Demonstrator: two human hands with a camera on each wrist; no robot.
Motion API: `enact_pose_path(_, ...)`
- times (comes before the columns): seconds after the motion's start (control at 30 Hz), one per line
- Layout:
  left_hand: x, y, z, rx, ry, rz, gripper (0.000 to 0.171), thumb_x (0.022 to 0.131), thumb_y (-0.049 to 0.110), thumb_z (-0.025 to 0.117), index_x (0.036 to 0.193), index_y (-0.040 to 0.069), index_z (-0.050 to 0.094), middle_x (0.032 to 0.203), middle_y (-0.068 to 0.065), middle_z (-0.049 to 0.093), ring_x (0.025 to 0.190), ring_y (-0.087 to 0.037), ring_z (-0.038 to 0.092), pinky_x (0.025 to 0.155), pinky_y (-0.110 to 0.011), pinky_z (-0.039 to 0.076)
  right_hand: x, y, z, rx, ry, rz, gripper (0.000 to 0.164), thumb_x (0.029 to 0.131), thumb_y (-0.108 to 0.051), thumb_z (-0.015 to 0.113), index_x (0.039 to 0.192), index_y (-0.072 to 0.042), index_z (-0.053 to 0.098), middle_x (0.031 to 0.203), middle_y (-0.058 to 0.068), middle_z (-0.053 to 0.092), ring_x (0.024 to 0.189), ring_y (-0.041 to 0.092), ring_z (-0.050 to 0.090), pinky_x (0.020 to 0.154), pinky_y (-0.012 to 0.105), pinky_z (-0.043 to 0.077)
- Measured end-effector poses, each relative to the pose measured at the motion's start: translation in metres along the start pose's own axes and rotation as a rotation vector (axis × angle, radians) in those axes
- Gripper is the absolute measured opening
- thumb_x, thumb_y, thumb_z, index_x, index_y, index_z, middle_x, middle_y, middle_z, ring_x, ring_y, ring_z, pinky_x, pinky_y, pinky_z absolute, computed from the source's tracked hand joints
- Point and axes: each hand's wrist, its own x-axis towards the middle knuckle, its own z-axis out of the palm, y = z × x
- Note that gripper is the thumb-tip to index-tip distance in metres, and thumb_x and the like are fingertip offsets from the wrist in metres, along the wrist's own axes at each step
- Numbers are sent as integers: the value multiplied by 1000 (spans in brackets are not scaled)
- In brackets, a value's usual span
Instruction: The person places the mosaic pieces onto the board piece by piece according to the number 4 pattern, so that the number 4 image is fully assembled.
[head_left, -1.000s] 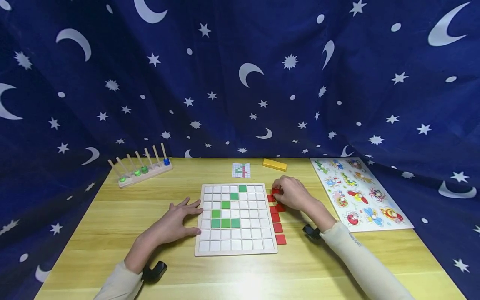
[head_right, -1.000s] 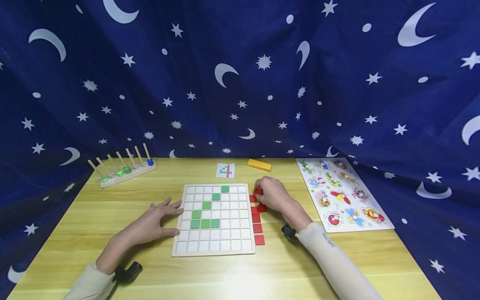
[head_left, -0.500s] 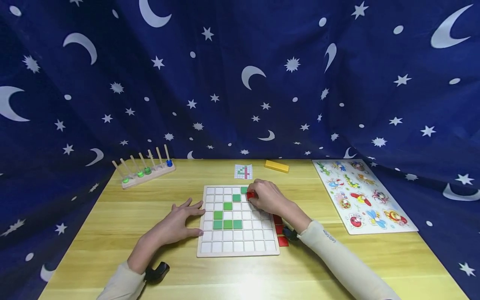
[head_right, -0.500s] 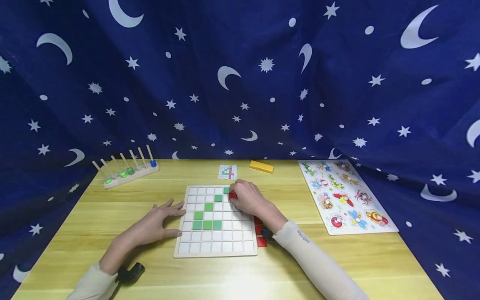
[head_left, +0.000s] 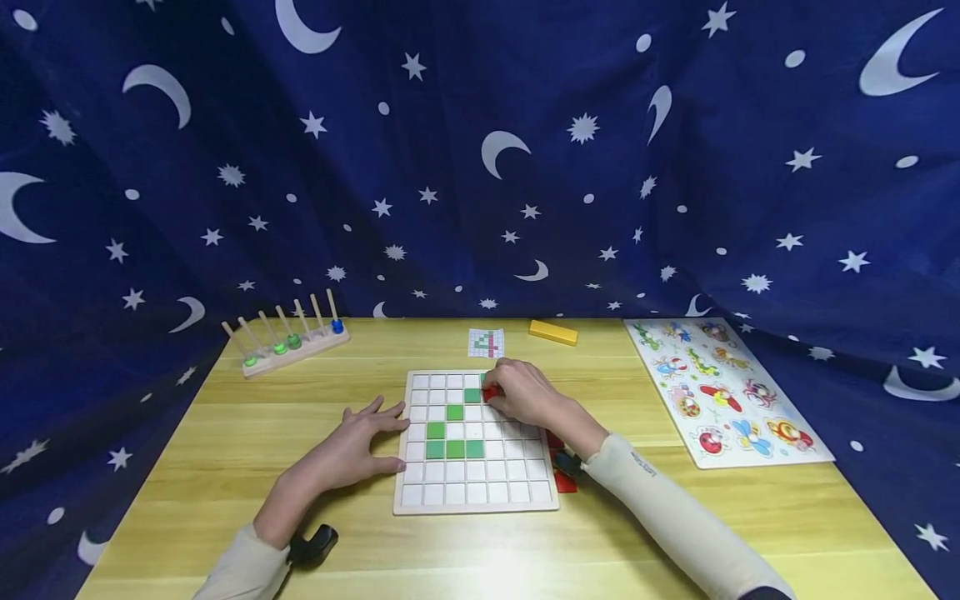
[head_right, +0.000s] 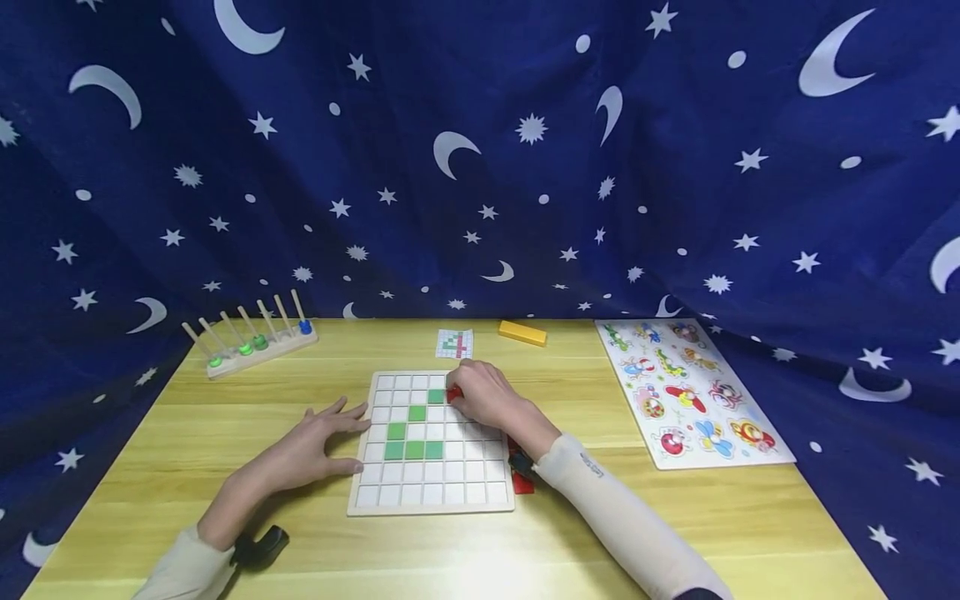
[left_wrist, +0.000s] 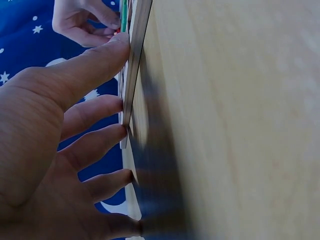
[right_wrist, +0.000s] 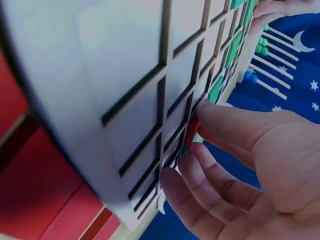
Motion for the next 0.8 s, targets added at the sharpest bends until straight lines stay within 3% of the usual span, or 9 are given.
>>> enact_pose_path(0.37, -1, -1, 0, -1, 6, 5, 63, 80, 35, 85, 135, 11, 64, 154, -7, 43, 146, -43, 22, 105, -78, 6, -26, 34, -27, 7, 64, 155, 13, 86, -11, 78, 98, -5, 76, 90, 5, 69, 81, 18, 65, 70, 38, 54)
enact_pose_path(0.63, -1, -2, -1, -11, 11, 12, 62, 80, 34, 85, 134, 10, 65, 153, -9, 44, 146, -43, 22, 104, -80, 5, -47, 50, -34, -18, -10, 169, 18, 79, -7, 81, 97, -6, 76, 82, 2, 67, 73, 14, 57, 66, 35, 51)
enact_pose_path(0.8, 0, -1, 1, -9, 8, 14, 61, 80, 35, 85, 133, 11, 66, 153, -9, 44, 146, -44, 23, 103, -81, 5, -51, 50, -31, -8, -7, 168, 18, 79, -6, 80, 96, -8, 76, 82, 2, 66, 71, 13, 54, 63, 33, 48)
